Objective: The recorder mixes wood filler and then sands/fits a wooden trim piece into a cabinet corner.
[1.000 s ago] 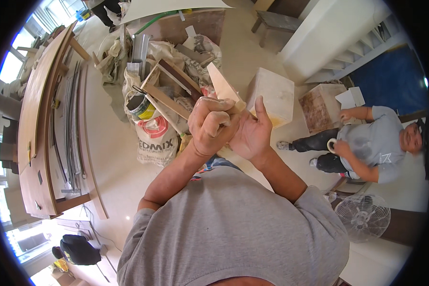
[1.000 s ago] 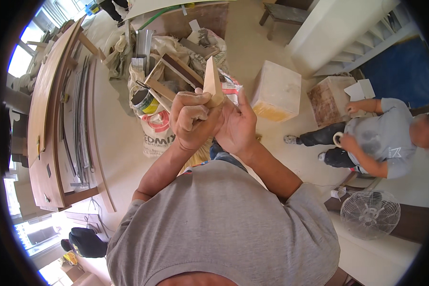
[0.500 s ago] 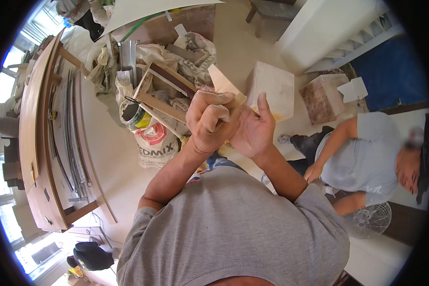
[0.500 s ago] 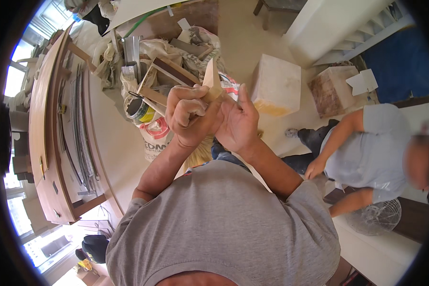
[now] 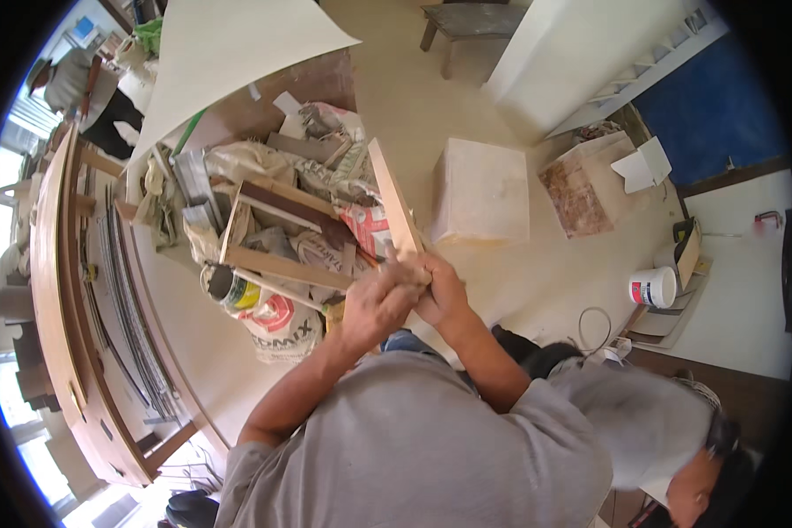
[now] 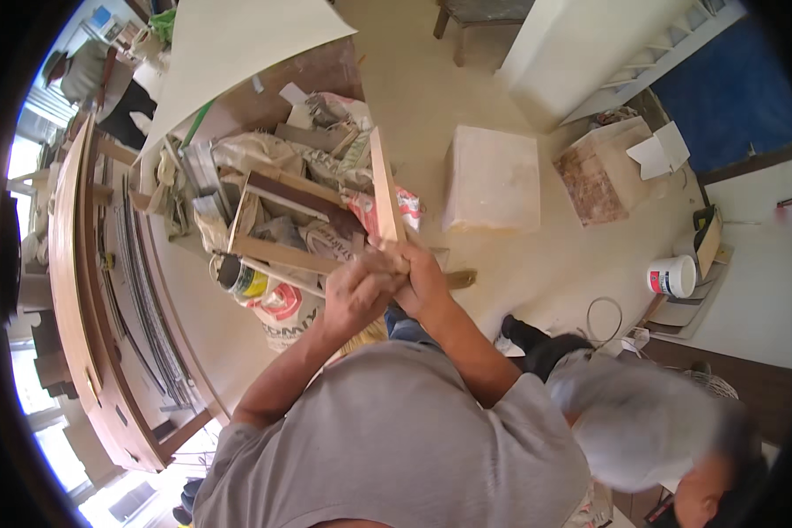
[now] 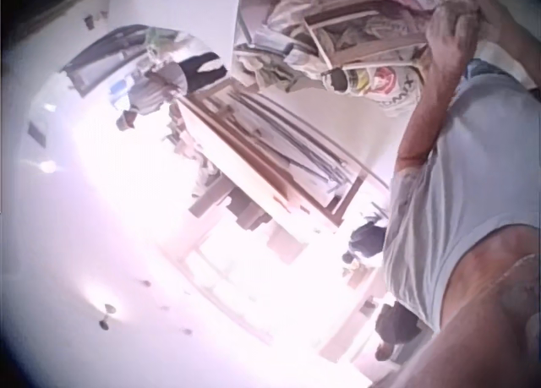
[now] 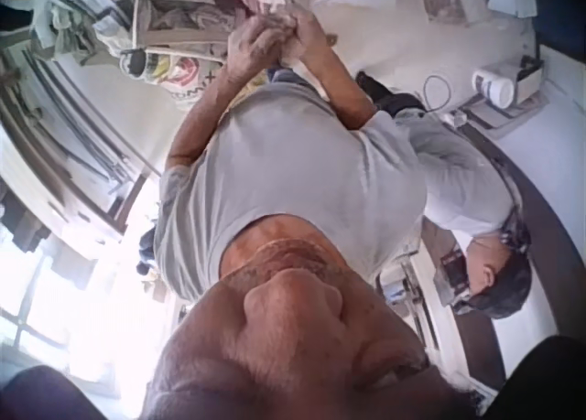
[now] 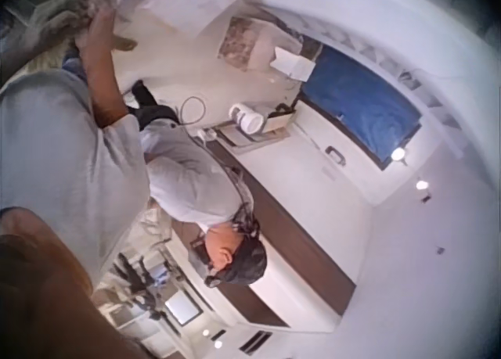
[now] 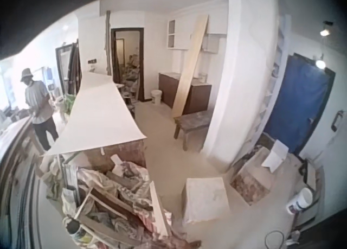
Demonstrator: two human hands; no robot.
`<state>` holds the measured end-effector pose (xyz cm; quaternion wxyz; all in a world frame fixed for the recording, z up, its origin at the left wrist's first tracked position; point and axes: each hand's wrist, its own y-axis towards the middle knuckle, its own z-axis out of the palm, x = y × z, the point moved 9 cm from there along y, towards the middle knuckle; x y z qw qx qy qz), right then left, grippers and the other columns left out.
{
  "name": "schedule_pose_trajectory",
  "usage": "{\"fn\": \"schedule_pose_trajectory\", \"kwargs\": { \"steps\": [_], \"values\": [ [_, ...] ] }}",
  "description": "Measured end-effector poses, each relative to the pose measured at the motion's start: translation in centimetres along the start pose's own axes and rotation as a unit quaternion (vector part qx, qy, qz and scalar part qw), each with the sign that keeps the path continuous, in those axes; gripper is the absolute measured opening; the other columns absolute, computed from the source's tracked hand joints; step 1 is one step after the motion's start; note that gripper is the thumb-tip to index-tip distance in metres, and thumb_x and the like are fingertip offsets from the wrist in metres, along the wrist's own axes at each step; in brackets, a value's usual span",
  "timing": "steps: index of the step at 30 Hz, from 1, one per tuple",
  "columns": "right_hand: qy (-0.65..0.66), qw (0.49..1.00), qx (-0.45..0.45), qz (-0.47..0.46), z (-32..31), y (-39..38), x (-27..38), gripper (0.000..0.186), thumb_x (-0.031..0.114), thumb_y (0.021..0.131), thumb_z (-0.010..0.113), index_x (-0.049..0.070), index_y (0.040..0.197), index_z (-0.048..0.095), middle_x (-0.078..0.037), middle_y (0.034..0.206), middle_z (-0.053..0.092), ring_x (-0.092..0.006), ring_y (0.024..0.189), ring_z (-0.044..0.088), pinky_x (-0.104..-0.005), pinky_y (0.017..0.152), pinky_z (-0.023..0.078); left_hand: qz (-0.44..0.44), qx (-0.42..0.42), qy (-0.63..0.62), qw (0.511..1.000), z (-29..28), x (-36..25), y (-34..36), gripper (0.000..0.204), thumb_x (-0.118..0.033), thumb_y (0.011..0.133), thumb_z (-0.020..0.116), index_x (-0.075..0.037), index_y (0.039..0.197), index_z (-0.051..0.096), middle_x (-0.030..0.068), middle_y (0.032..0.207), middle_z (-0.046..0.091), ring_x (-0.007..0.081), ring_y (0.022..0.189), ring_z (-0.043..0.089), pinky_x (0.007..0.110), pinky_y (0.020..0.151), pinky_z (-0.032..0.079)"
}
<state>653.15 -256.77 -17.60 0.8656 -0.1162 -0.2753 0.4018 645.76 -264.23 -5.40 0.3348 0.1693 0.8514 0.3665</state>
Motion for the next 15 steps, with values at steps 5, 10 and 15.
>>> {"fn": "schedule_pose_trajectory", "kwargs": {
  "steps": [5, 10, 15],
  "values": [
    [-0.322, 0.928, -0.140, -0.128, -6.3, 6.2, 8.5, 0.077, 0.001, 0.090, 0.061, 0.007, 0.160, 0.029, -0.018, 0.127, 0.059, -0.0299, 0.110, 0.065, -0.0408, 0.091, 0.058, -0.129, 0.191, -0.044, 0.972, 2.7, 5.7, -5.2, 0.021, -0.003, 0.077, 0.080, -0.008, 0.093, 0.068, 0.0092, 0.101, 0.068, 0.0301, 0.093, 0.069, 0.040, 0.077, 0.057],
    [-0.711, 0.569, -0.320, -0.262, -17.0, 18.1, 20.0, 0.095, -0.002, 0.077, 0.060, 0.000, 0.161, 0.015, -0.030, 0.139, 0.050, -0.0525, 0.118, 0.056, -0.0520, 0.103, 0.048, -0.418, 0.298, 0.048, 0.857, -0.2, 14.8, -22.9, 0.015, -0.009, 0.085, 0.076, -0.007, 0.098, 0.070, 0.0131, 0.102, 0.068, 0.0360, 0.096, 0.067, 0.043, 0.084, 0.055],
    [-0.791, 0.421, -0.438, -0.073, -32.4, 25.5, 23.6, 0.066, 0.003, 0.085, 0.064, -0.001, 0.145, 0.038, -0.030, 0.126, 0.060, -0.0412, 0.104, 0.069, -0.0479, 0.088, 0.059, -0.574, 0.350, 0.069, 0.737, -6.2, 16.0, -37.9, 0.026, -0.013, 0.083, 0.079, -0.007, 0.108, 0.074, 0.0138, 0.107, 0.073, 0.0341, 0.096, 0.071, 0.043, 0.086, 0.057]
  ]
}}
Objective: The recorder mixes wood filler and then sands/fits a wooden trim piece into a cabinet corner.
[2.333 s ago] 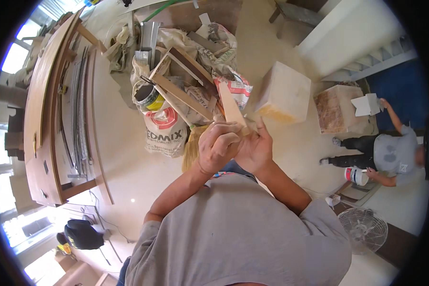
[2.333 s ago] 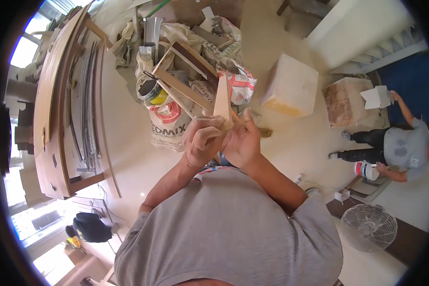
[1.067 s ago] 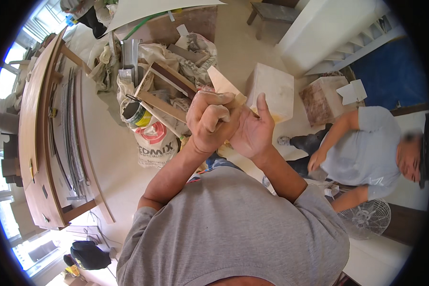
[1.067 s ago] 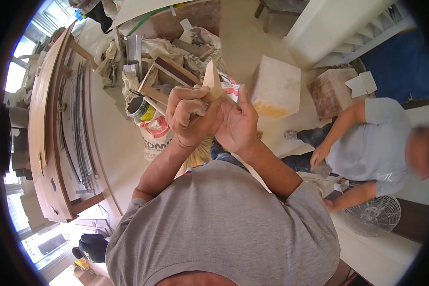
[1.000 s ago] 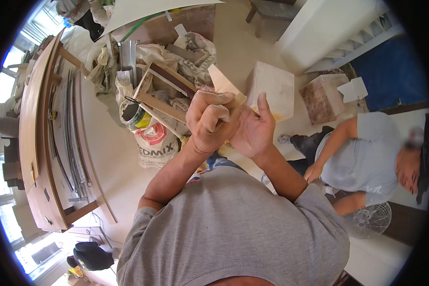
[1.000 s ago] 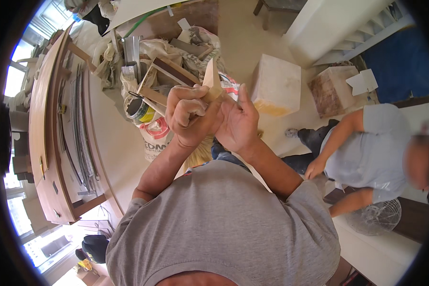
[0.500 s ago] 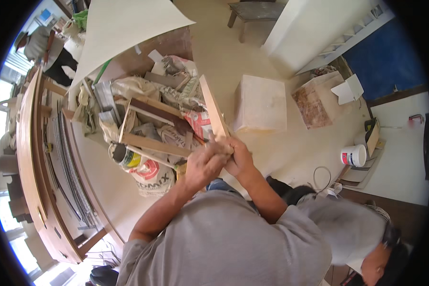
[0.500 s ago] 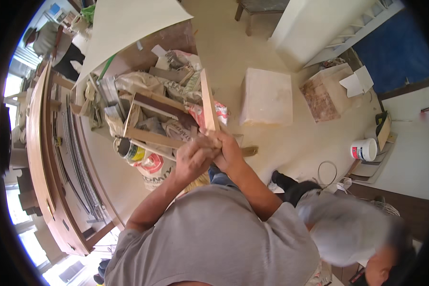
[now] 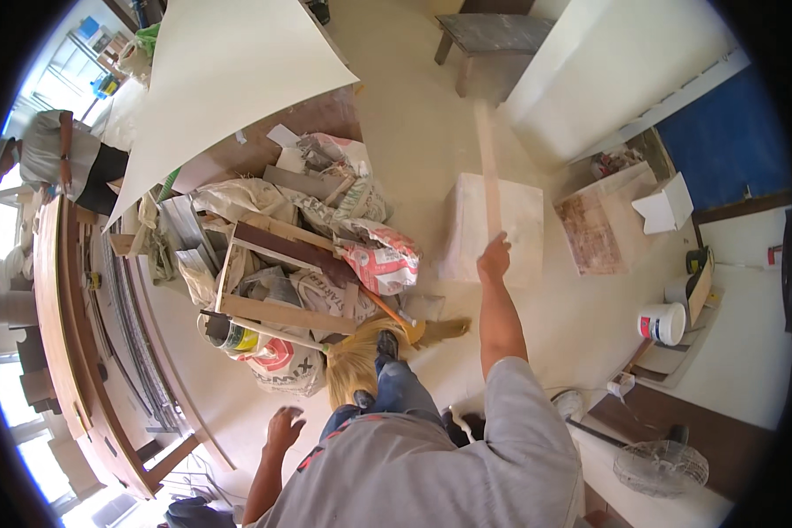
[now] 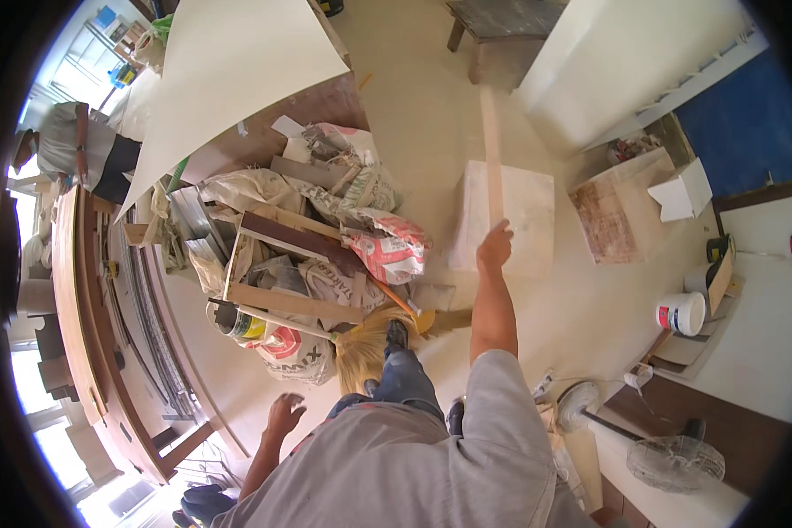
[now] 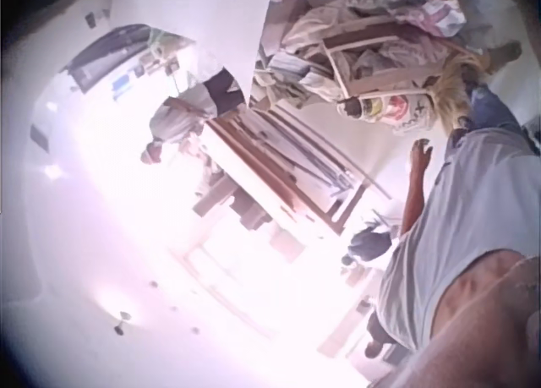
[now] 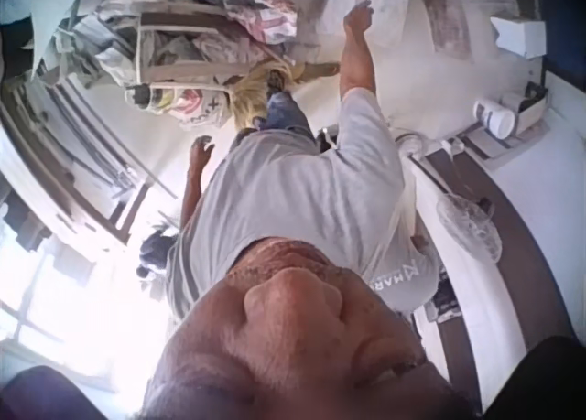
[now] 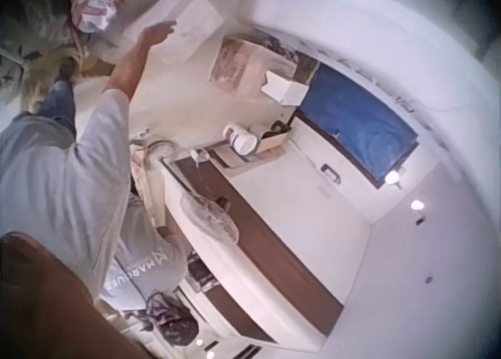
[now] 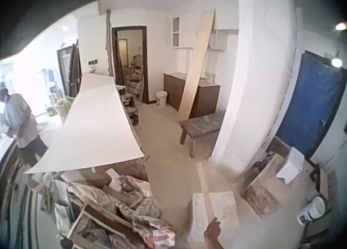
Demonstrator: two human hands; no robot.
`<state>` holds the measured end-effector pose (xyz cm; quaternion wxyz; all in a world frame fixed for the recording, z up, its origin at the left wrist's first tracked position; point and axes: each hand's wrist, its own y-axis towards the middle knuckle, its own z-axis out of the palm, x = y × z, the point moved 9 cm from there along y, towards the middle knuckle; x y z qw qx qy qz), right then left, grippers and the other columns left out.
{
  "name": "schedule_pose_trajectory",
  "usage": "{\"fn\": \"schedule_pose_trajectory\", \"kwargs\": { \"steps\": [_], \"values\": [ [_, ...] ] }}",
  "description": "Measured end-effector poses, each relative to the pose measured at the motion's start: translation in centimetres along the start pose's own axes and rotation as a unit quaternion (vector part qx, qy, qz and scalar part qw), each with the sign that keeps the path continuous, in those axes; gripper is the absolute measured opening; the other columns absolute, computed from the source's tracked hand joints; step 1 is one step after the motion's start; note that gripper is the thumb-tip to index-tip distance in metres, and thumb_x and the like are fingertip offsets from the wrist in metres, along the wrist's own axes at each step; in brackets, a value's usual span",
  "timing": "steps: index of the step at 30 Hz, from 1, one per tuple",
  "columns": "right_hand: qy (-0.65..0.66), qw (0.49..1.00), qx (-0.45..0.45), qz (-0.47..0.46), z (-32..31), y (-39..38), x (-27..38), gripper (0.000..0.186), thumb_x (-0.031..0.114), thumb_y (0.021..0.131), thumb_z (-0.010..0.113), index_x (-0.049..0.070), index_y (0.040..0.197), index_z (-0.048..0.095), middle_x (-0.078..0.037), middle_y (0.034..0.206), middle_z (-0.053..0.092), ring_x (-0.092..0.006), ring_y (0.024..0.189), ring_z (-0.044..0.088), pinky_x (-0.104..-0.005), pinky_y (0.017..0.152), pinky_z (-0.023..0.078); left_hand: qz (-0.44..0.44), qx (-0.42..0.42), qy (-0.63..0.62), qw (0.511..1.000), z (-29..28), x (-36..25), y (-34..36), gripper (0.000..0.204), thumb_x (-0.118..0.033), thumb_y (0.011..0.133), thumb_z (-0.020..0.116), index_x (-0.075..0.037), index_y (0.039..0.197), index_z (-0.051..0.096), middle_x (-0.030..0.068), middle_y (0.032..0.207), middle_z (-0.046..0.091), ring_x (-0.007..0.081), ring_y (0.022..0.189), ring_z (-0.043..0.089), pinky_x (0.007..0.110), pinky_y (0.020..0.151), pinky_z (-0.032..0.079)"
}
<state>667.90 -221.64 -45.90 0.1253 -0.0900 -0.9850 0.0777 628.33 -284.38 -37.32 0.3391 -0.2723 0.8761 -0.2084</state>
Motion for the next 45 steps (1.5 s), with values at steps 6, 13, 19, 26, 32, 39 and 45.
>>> {"fn": "schedule_pose_trajectory", "kwargs": {
  "steps": [6, 13, 19, 26, 32, 39, 45],
  "values": [
    [0.157, 0.964, 0.182, 0.110, 7.4, 2.8, -3.4, 0.039, 0.006, 0.086, 0.061, -0.002, 0.124, 0.056, -0.022, 0.112, 0.068, -0.0380, 0.101, 0.072, -0.0451, 0.085, 0.062, -0.221, -0.023, -0.112, 0.969, 2.0, 10.2, -5.4, 0.034, -0.018, 0.085, 0.078, -0.001, 0.113, 0.074, 0.0164, 0.099, 0.078, 0.0283, 0.089, 0.076, 0.039, 0.080, 0.059],
    [0.706, 0.533, 0.362, 0.294, 12.6, -2.1, -2.1, 0.034, 0.008, 0.086, 0.053, -0.001, 0.118, 0.061, -0.016, 0.105, 0.065, -0.0339, 0.088, 0.065, -0.0493, 0.083, 0.062, -0.217, -0.064, -0.158, 0.961, 3.0, 9.1, -6.4, 0.035, -0.019, 0.087, 0.075, -0.001, 0.117, 0.072, 0.0162, 0.100, 0.078, 0.0298, 0.085, 0.076, 0.037, 0.078, 0.059],
    [0.644, 0.645, 0.190, 0.364, 12.4, -2.0, -3.8, 0.024, 0.020, 0.093, 0.068, 0.001, 0.107, 0.064, -0.008, 0.092, 0.064, -0.0196, 0.074, 0.064, -0.0314, 0.058, 0.056, -0.199, -0.073, -0.187, 0.959, 2.6, 6.7, -5.3, 0.035, -0.019, 0.087, 0.074, -0.002, 0.117, 0.073, 0.0147, 0.096, 0.078, 0.0248, 0.083, 0.075, 0.036, 0.077, 0.058],
    [0.620, 0.726, 0.201, 0.220, 7.4, -1.6, -1.6, 0.025, 0.018, 0.085, 0.083, 0.003, 0.080, 0.063, -0.001, 0.065, 0.060, -0.0141, 0.057, 0.062, -0.0248, 0.045, 0.049, -0.194, -0.084, -0.179, 0.961, 2.2, 7.9, -4.4, 0.035, -0.020, 0.087, 0.074, -0.003, 0.117, 0.073, 0.0158, 0.096, 0.078, 0.0272, 0.087, 0.076, 0.037, 0.078, 0.058],
    [0.243, 0.968, -0.031, 0.060, 4.8, -1.6, -2.9, 0.044, 0.043, 0.087, 0.073, -0.001, 0.090, 0.069, -0.016, 0.075, 0.071, -0.0246, 0.059, 0.069, -0.0399, 0.058, 0.057, -0.200, -0.055, -0.175, 0.962, 2.8, 8.5, -4.9, 0.036, -0.020, 0.087, 0.074, -0.003, 0.119, 0.072, 0.0158, 0.098, 0.078, 0.0288, 0.089, 0.076, 0.038, 0.079, 0.059],
    [0.247, 0.911, 0.284, 0.166, 9.4, -1.1, -2.7, 0.040, 0.041, 0.092, 0.068, 0.004, 0.077, 0.065, -0.010, 0.064, 0.065, -0.0233, 0.049, 0.061, -0.0395, 0.047, 0.050, -0.201, -0.042, -0.194, 0.959, 3.5, 8.3, -4.7, 0.037, -0.021, 0.088, 0.074, -0.002, 0.120, 0.072, 0.0157, 0.102, 0.078, 0.0302, 0.090, 0.076, 0.038, 0.079, 0.059],
    [0.379, 0.872, 0.281, 0.134, 5.0, -7.6, 0.2, 0.034, 0.037, 0.097, 0.067, 0.006, 0.082, 0.065, -0.006, 0.066, 0.064, -0.0158, 0.048, 0.058, -0.0324, 0.044, 0.048, -0.113, -0.065, -0.173, 0.976, 1.3, 2.9, 0.1, 0.036, -0.022, 0.091, 0.073, -0.001, 0.120, 0.071, 0.0188, 0.107, 0.076, 0.0282, 0.093, 0.075, 0.037, 0.082, 0.059]
  ]
}}
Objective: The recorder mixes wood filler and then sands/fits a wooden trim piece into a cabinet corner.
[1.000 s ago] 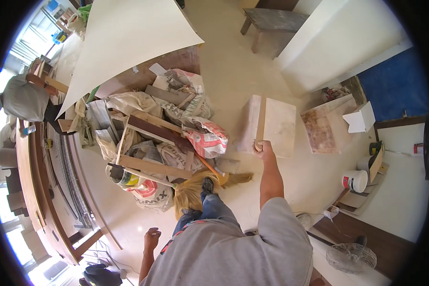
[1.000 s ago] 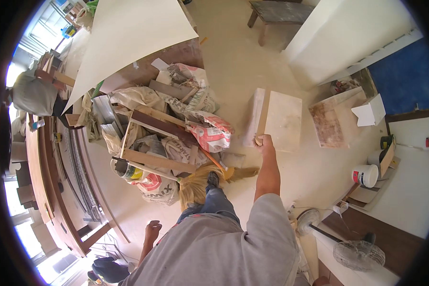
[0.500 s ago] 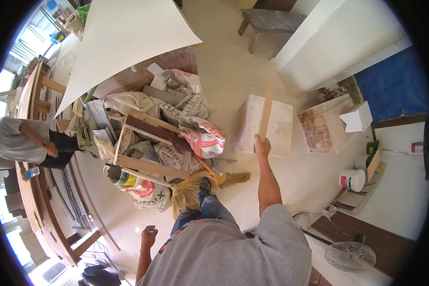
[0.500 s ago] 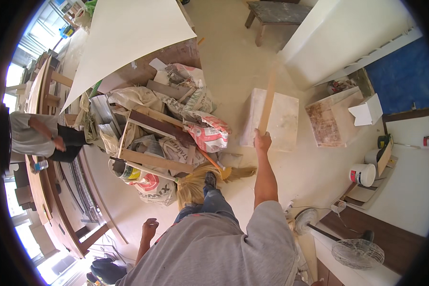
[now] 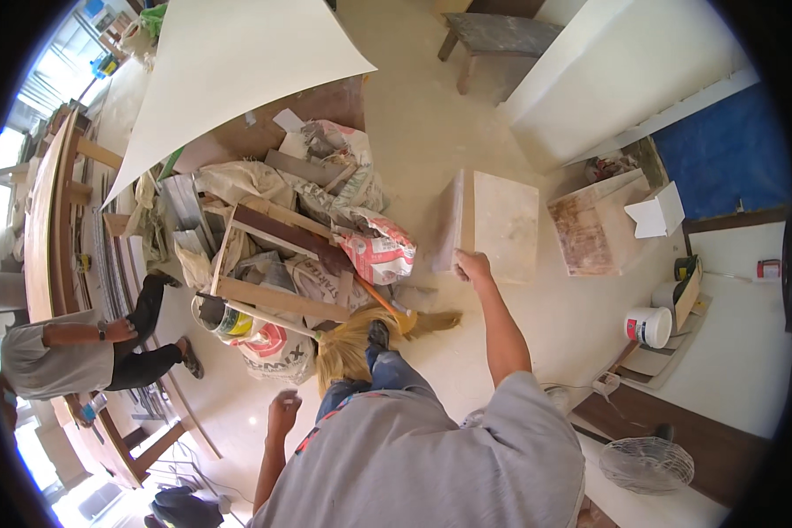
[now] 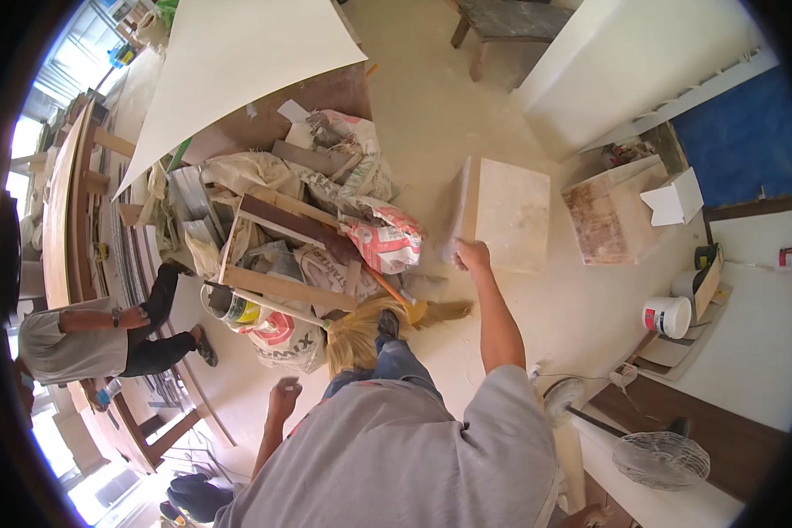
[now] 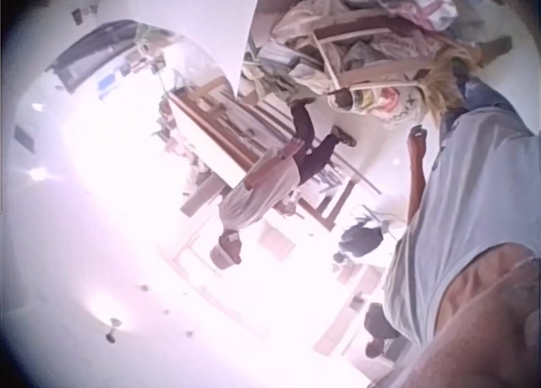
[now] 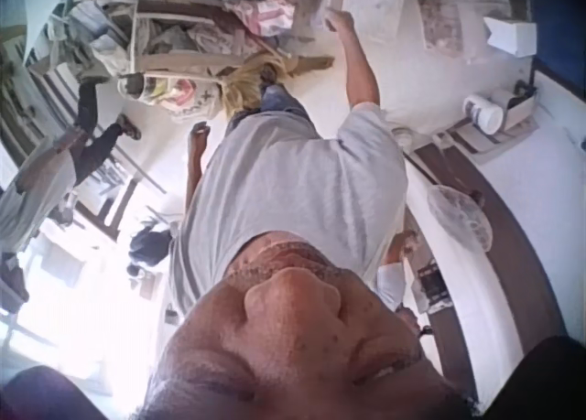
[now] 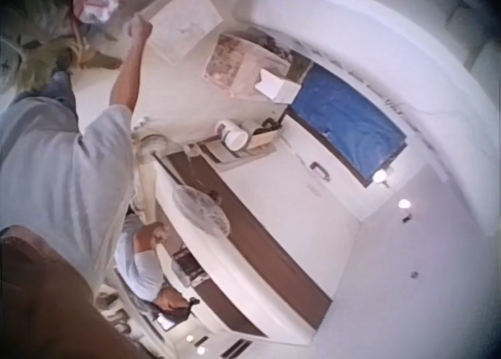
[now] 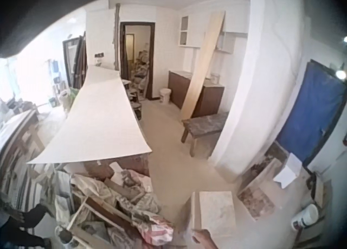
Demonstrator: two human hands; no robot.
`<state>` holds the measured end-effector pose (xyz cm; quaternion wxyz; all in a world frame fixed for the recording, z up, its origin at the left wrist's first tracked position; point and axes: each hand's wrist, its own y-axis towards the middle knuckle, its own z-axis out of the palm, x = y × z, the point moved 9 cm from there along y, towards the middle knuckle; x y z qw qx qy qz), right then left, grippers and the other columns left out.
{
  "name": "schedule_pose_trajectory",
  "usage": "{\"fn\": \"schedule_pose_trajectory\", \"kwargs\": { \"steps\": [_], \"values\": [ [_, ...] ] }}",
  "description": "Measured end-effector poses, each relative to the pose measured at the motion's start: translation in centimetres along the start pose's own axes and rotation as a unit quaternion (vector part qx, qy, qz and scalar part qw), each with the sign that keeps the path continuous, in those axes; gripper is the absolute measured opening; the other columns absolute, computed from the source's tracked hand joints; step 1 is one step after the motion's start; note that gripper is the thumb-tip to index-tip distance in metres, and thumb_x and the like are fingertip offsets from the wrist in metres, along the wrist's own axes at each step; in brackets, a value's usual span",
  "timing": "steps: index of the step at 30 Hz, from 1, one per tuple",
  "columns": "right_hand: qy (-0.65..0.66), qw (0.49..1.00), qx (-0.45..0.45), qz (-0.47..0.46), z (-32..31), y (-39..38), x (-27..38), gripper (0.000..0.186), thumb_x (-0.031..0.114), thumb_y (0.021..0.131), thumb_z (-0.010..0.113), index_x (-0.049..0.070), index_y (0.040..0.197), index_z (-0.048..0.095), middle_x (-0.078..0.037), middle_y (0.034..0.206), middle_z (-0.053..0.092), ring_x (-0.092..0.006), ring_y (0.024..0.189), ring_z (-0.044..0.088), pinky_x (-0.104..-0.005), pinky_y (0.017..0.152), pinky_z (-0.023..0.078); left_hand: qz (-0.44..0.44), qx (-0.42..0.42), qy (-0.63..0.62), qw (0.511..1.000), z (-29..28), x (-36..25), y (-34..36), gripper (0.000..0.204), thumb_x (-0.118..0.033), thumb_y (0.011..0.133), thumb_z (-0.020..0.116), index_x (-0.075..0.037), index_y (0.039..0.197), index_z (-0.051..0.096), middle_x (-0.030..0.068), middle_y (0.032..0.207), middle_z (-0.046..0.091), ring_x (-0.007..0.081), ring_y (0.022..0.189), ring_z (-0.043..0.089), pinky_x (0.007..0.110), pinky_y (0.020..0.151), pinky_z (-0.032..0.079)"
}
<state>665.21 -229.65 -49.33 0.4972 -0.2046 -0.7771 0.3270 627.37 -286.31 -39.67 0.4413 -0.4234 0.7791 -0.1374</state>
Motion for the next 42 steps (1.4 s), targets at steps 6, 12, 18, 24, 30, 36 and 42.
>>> {"fn": "schedule_pose_trajectory", "kwargs": {
  "steps": [6, 12, 18, 24, 30, 36, 42],
  "values": [
    [-0.136, 0.983, 0.104, -0.064, -1.1, -18.5, 3.5, 0.034, 0.033, 0.100, 0.063, -0.001, 0.103, 0.062, -0.010, 0.076, 0.069, -0.0143, 0.056, 0.064, -0.0291, 0.050, 0.052, 0.107, 0.043, -0.100, 0.988, 1.8, -11.0, 3.6, 0.035, -0.022, 0.095, 0.069, 0.001, 0.121, 0.069, 0.0191, 0.103, 0.075, 0.0258, 0.095, 0.074, 0.037, 0.085, 0.057],
    [-0.218, 0.938, 0.229, -0.144, 0.1, -31.0, 9.1, 0.035, 0.028, 0.099, 0.065, -0.006, 0.108, 0.062, -0.014, 0.080, 0.074, -0.0179, 0.060, 0.070, -0.0314, 0.055, 0.057, 0.045, 0.238, -0.411, 0.879, 5.4, -21.4, 5.7, 0.050, -0.034, 0.109, 0.053, 0.000, 0.146, 0.052, 0.0138, 0.128, 0.067, 0.0217, 0.117, 0.065, 0.040, 0.102, 0.052],
    [-0.311, 0.861, 0.316, -0.249, 11.2, -39.5, 10.6, 0.038, 0.027, 0.095, 0.066, -0.004, 0.117, 0.061, -0.021, 0.084, 0.074, -0.0304, 0.066, 0.074, -0.0410, 0.062, 0.058, 0.027, 0.072, -0.779, 0.622, 0.4, -24.4, 5.8, 0.061, -0.055, 0.110, 0.030, -0.007, 0.142, 0.049, 0.0111, 0.123, 0.066, 0.0277, 0.112, 0.067, 0.048, 0.101, 0.054],
    [-0.374, 0.699, 0.355, -0.495, 21.1, -53.0, 15.9, 0.052, 0.029, 0.092, 0.069, 0.001, 0.135, 0.057, -0.023, 0.076, 0.069, -0.0388, 0.070, 0.071, -0.0465, 0.068, 0.055, 0.038, -0.144, -0.826, 0.543, -6.1, -12.0, 7.0, 0.056, -0.048, 0.112, 0.034, -0.002, 0.137, 0.054, 0.0023, 0.088, 0.063, 0.0182, 0.076, 0.059, 0.038, 0.071, 0.053],
    [-0.367, 0.564, 0.361, -0.646, 28.7, -63.0, 18.7, 0.076, 0.039, 0.092, 0.074, -0.014, 0.141, 0.049, -0.019, 0.069, 0.068, -0.0333, 0.063, 0.071, -0.0429, 0.062, 0.056, 0.072, -0.057, -0.896, 0.435, -14.6, -11.5, 4.2, 0.051, -0.043, 0.110, 0.044, 0.006, 0.122, 0.054, 0.0000, 0.075, 0.053, 0.0111, 0.059, 0.049, 0.029, 0.057, 0.046],
    [-0.235, 0.627, 0.433, -0.604, 31.7, -67.9, 21.2, 0.078, 0.044, 0.096, 0.069, -0.015, 0.142, 0.047, -0.013, 0.057, 0.063, -0.0316, 0.055, 0.070, -0.0422, 0.059, 0.056, -0.056, -0.255, -0.789, 0.556, -23.9, -11.4, -4.8, 0.042, -0.037, 0.110, 0.037, -0.001, 0.121, 0.057, 0.0133, 0.096, 0.063, 0.0274, 0.081, 0.063, 0.045, 0.075, 0.055],
    [-0.182, 0.603, 0.437, -0.642, 35.1, -74.8, 18.5, 0.084, 0.051, 0.089, 0.079, -0.017, 0.133, 0.055, -0.010, 0.053, 0.059, -0.0228, 0.045, 0.062, -0.0338, 0.049, 0.050, 0.041, -0.244, -0.745, 0.619, -29.0, -8.0, -11.2, 0.045, -0.034, 0.110, 0.031, 0.000, 0.131, 0.052, 0.0229, 0.116, 0.065, 0.0382, 0.097, 0.068, 0.058, 0.091, 0.057]
  ]
}}
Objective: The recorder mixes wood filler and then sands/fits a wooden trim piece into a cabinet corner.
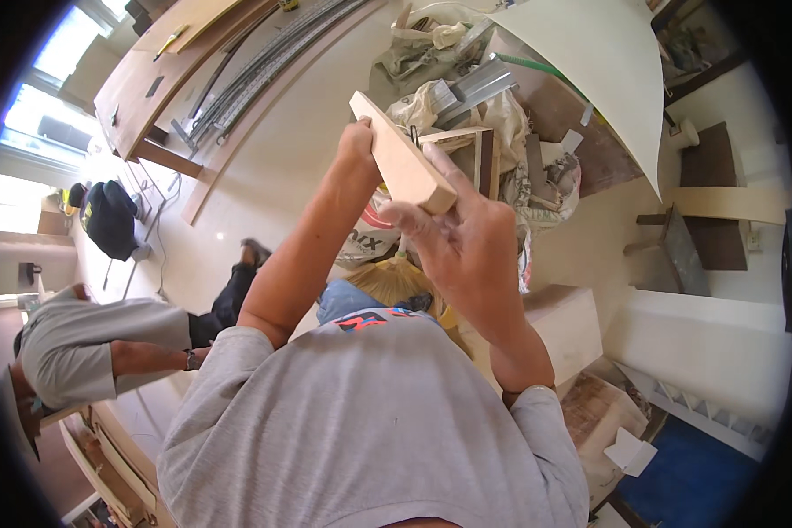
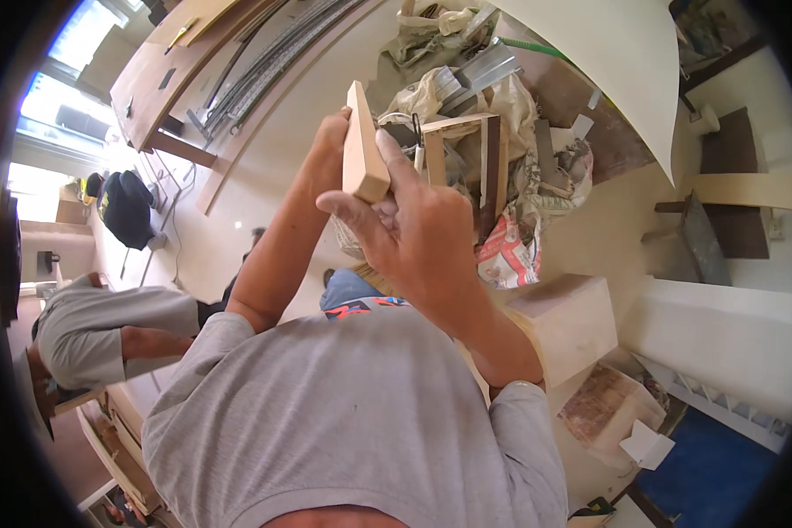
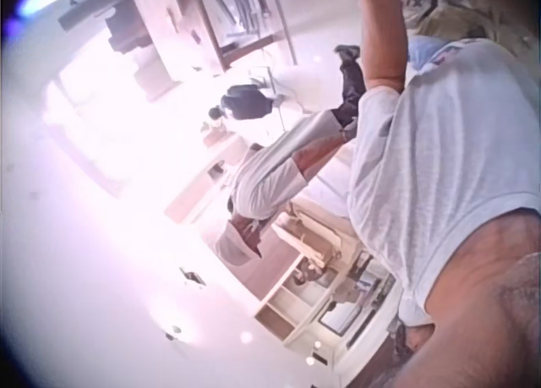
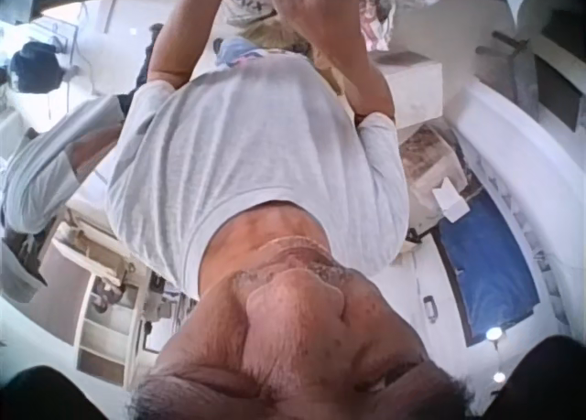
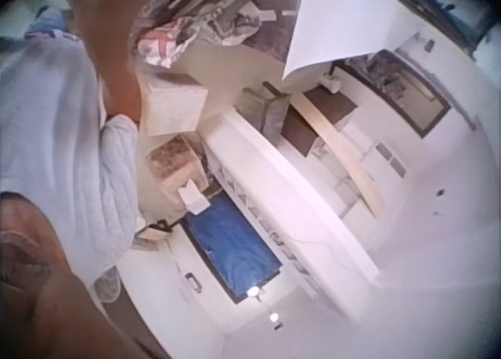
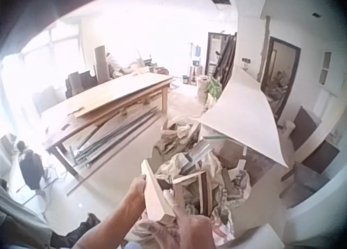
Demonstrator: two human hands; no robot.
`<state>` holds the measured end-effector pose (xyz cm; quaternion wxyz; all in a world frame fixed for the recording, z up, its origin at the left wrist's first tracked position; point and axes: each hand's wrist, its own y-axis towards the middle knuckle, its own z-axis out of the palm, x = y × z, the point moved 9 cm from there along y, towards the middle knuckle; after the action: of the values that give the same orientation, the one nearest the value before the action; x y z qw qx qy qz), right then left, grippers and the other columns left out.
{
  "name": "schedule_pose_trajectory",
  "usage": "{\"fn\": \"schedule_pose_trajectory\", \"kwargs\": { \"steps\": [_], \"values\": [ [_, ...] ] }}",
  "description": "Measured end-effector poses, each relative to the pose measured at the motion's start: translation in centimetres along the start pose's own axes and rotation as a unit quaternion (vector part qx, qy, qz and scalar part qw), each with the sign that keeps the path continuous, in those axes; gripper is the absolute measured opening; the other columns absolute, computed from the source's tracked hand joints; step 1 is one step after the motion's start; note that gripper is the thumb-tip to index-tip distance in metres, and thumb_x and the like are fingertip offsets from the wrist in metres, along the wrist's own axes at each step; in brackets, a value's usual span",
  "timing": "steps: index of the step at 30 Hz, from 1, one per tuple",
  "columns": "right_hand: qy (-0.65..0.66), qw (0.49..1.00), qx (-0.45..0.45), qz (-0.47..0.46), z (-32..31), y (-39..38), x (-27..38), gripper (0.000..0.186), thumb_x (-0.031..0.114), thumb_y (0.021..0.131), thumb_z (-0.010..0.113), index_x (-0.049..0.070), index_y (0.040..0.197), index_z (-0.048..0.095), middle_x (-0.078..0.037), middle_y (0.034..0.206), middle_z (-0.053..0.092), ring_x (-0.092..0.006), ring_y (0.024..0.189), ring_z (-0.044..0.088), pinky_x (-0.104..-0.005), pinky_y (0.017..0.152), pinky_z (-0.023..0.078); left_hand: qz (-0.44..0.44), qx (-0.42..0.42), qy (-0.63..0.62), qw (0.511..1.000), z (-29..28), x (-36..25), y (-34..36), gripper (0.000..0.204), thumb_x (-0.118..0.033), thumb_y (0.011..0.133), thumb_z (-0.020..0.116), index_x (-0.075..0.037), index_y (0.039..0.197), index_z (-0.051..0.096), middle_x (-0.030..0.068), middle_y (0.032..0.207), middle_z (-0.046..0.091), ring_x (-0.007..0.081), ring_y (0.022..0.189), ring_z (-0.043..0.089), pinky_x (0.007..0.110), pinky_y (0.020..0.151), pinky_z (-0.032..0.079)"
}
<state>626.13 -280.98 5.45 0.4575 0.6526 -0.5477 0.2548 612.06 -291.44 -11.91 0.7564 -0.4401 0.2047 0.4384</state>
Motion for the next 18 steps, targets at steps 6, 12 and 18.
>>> {"fn": "schedule_pose_trajectory", "kwargs": {
  "steps": [6, 12, 18],
  "values": [
    [0.004, 0.999, 0.028, 0.025, 9.3, 3.0, 6.2, 0.075, 0.035, 0.090, 0.083, -0.017, 0.135, 0.055, -0.016, 0.089, 0.078, -0.0095, 0.080, 0.070, -0.0246, 0.069, 0.056, -0.022, -0.046, -0.066, 0.997, -9.2, -6.6, 0.0, 0.030, -0.025, 0.101, 0.039, -0.002, 0.108, 0.057, 0.0135, 0.089, 0.065, 0.0242, 0.076, 0.066, 0.038, 0.067, 0.059],
    [0.046, 0.997, -0.051, -0.027, 19.9, 6.3, 10.1, 0.087, 0.054, 0.081, 0.084, -0.017, 0.126, 0.062, -0.013, 0.060, 0.067, -0.0190, 0.054, 0.069, -0.0308, 0.053, 0.054, 0.022, 0.061, -0.051, 0.997, -16.1, -16.1, -2.4, 0.032, -0.032, 0.103, 0.041, -0.005, 0.110, 0.057, 0.0096, 0.090, 0.064, 0.0208, 0.076, 0.065, 0.035, 0.068, 0.057],
    [-0.014, 0.999, 0.025, 0.020, 28.8, 10.8, 14.8, 0.080, 0.042, 0.083, 0.086, -0.014, 0.133, 0.059, -0.016, 0.083, 0.073, -0.0159, 0.075, 0.071, -0.0291, 0.066, 0.057, 0.001, 0.082, 0.033, 0.996, -25.2, -24.1, 0.4, 0.040, -0.028, 0.110, 0.039, 0.006, 0.131, 0.046, 0.0226, 0.113, 0.062, 0.0381, 0.098, 0.067, 0.059, 0.087, 0.056]
  ]
}}
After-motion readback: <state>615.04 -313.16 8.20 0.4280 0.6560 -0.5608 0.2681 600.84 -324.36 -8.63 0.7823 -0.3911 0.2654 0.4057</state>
